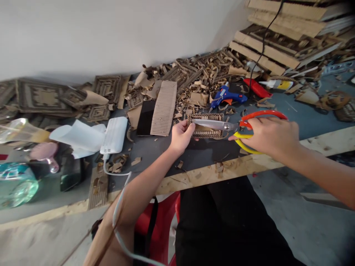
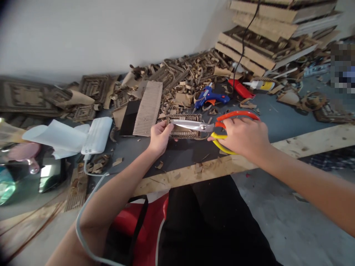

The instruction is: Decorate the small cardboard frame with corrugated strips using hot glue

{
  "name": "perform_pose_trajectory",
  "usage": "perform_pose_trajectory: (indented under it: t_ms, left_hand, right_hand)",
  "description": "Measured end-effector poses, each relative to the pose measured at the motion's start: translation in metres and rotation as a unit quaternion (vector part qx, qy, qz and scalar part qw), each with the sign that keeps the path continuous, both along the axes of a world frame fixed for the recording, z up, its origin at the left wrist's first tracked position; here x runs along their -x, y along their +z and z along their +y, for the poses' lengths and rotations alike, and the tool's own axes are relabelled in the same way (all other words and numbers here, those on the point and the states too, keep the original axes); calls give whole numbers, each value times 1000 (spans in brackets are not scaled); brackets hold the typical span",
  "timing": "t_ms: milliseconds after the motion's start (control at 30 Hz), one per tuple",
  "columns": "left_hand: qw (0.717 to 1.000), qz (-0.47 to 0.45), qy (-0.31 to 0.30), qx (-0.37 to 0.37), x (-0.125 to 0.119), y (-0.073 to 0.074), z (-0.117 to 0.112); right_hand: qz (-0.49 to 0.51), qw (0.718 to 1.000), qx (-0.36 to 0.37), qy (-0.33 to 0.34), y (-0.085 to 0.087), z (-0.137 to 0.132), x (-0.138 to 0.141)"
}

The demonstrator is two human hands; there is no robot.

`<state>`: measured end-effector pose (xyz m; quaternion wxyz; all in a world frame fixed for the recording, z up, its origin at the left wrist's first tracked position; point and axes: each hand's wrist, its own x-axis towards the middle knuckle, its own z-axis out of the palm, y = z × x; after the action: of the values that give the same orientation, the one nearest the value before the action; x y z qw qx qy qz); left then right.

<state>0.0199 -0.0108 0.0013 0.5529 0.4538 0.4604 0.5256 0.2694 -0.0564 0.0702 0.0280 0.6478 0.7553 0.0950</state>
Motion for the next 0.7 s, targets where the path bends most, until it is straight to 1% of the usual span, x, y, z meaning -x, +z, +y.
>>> perform_pose_trajectory:
  t_ms: [167, 367, 500, 700]
  left_hand:
    - [1000, 1, 0, 1, 1, -1, 0]
    - [999, 31, -2, -7, 1, -1, -1]
    - [999, 38, 1, -17, 1, 0, -1]
    - [998, 56, -3, -17, 2, -1, -2]
  right_hand:
    - [-9, 1000, -9, -4, 1, 4, 1]
    - [-46, 998, 29, -15, 10, 5, 5]
    - [-62, 997, 44, -6, 16, 3, 5]
    - [-63, 989, 134, -30, 23, 3, 10]
